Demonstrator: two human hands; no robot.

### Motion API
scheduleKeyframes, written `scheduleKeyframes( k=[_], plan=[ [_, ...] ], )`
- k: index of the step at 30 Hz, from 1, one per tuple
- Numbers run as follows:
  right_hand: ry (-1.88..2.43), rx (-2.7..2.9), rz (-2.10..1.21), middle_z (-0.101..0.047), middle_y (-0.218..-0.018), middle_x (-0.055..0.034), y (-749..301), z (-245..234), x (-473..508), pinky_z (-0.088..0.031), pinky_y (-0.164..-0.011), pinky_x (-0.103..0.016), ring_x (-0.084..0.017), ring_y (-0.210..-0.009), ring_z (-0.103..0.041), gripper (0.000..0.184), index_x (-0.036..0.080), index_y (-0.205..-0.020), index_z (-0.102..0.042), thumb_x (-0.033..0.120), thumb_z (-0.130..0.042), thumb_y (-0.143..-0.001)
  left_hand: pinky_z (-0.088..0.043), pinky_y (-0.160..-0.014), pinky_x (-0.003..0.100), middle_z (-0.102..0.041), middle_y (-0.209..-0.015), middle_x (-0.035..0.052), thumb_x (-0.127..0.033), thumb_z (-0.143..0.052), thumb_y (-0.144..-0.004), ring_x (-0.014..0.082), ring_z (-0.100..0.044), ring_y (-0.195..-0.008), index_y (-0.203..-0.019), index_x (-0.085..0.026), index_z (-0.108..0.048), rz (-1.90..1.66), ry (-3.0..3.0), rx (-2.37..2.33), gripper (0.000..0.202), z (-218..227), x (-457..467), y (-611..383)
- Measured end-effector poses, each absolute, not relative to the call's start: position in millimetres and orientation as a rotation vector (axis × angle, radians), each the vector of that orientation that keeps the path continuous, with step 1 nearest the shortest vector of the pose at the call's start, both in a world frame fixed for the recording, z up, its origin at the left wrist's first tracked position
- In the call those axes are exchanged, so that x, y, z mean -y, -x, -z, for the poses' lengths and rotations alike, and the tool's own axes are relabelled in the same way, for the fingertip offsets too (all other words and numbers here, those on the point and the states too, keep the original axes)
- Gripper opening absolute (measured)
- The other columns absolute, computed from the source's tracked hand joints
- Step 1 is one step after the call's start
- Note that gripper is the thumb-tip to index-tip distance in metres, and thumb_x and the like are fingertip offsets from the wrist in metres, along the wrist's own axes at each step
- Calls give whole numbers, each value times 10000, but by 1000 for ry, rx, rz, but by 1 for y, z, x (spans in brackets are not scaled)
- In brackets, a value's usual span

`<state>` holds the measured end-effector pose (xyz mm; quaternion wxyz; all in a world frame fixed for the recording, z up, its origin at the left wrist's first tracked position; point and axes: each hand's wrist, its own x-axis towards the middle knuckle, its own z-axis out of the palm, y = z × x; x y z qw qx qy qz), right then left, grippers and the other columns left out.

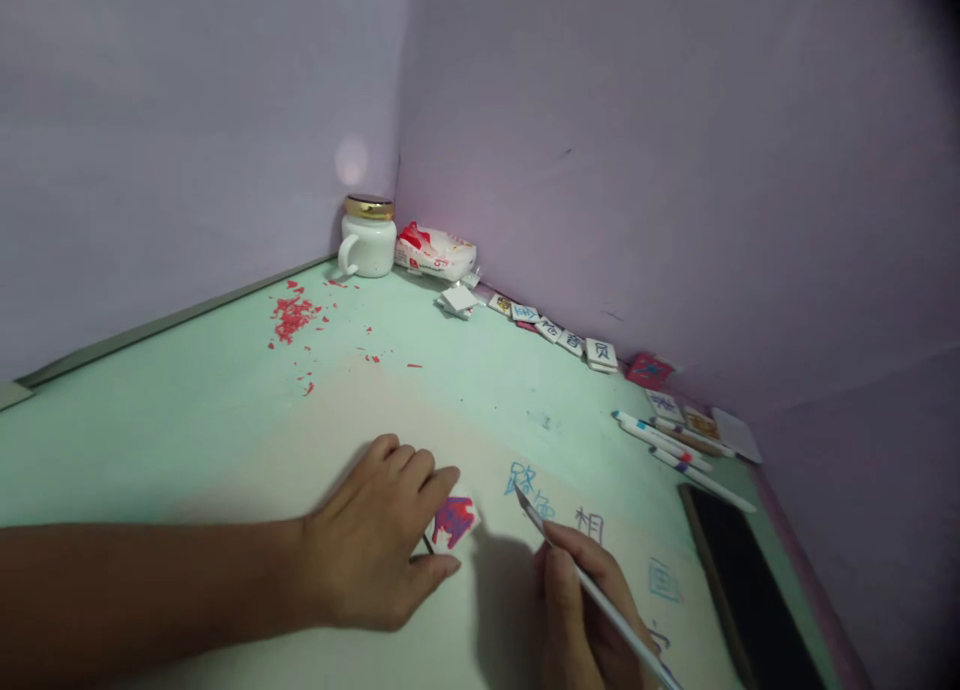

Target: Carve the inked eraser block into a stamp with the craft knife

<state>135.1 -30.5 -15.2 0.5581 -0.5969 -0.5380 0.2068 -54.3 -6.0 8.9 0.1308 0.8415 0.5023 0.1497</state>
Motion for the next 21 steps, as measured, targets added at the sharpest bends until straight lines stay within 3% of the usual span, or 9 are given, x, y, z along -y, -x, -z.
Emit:
scheduleKeyframes(
  k=[3, 9, 16, 21],
  plan=[
    [1311, 1425, -516, -691, -863, -30, -141, 20, 25, -495, -649, -252, -157, -765, -645, 154, 210, -964, -687, 321, -605, -898, -383, -898, 490, -586, -969, 113, -416, -618, -831, 291, -538, -910, -1151, -124, -560, -375, -2524, -1473, 437, -10, 3, 52],
    [1287, 1435, -509, -675, -848, -55, -141, 23, 20, -501, -614, -282, -187, -790, -652, 211, 172, -994, -661, 335, -541, -933, -389, -889, 474, -598, -985, 129, -459, -623, -832, 306, -551, -921, -1157, -101, -565, -350, -2570, -1461, 488, -12, 2, 53],
    [1262, 1478, -516, -642, -769, -22, -142, 19, 26, -464, -549, -249, -155, -676, -610, 159, 184, -982, -675, 286, -572, -916, -389, -875, 478, -600, -988, 134, -454, -638, -833, 311, -553, -919, -1170, -88, -562, -361, -2556, -1443, 503, -12, 2, 54],
    [1216, 1472, -547, -605, -700, -7, -130, 9, 37, -443, -507, -226, -123, -578, -547, 196, 191, -855, -661, 295, -518, -940, -385, -897, 468, -604, -1005, 116, -481, -692, -796, 298, -554, -945, -1183, -107, -548, -369, -2494, -1428, 557, -10, 2, 55]
  ],
)
